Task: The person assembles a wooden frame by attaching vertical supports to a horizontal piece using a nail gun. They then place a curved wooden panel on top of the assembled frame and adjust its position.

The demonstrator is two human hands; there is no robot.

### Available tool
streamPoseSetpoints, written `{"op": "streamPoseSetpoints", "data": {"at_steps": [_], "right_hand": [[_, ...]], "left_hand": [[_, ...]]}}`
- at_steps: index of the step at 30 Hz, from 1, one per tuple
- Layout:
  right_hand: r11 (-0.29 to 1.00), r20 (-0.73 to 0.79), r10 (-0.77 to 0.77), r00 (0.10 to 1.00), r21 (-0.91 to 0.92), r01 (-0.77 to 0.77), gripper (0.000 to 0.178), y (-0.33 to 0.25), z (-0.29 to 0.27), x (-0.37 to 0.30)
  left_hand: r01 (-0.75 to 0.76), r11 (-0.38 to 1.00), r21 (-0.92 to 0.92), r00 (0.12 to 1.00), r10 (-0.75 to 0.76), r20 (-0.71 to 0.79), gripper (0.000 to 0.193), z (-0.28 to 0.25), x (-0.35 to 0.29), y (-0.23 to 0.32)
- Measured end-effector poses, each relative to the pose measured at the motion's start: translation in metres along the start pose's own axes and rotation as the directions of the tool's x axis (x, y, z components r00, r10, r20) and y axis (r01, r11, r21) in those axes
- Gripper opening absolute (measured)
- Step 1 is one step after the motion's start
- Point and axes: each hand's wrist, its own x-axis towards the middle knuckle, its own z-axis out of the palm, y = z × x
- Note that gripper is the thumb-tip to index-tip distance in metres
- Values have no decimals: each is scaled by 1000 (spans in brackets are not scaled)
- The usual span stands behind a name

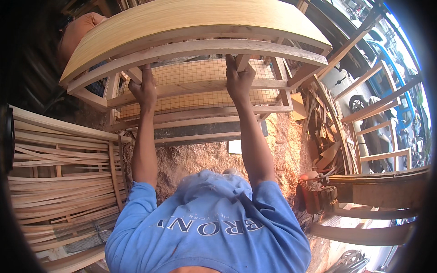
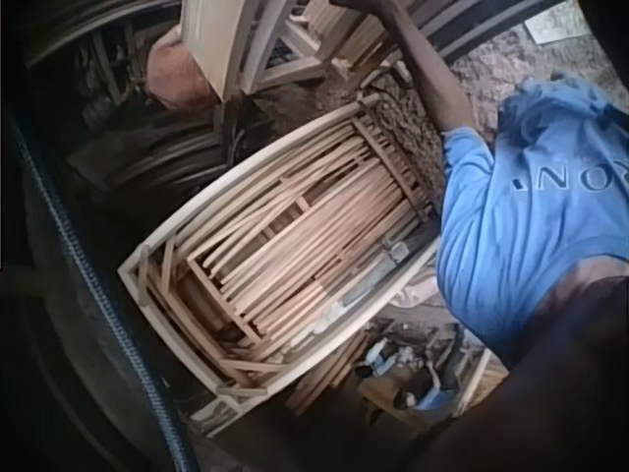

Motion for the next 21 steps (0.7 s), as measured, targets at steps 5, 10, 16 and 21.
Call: {"op": "streamPoseSetpoints", "data": {"at_steps": [5,10,16,21], "right_hand": [[998,26,47,999,-43,-46,36,0,1,9],[996,18,67,998,-53,-66,37,5,1,11],[995,-58,-20,998,-103,14,41,8,7,16],[992,0,21,1000,-121,-21,40,8,4,20]], "left_hand": [[75,995,68,997,-75,-2,34,1,9,-4],[114,987,111,993,-109,-43,37,3,10,-4],[-1,998,55,999,3,-48,37,8,14,-5],[83,990,110,997,-81,-17,40,5,19,-6]]}}
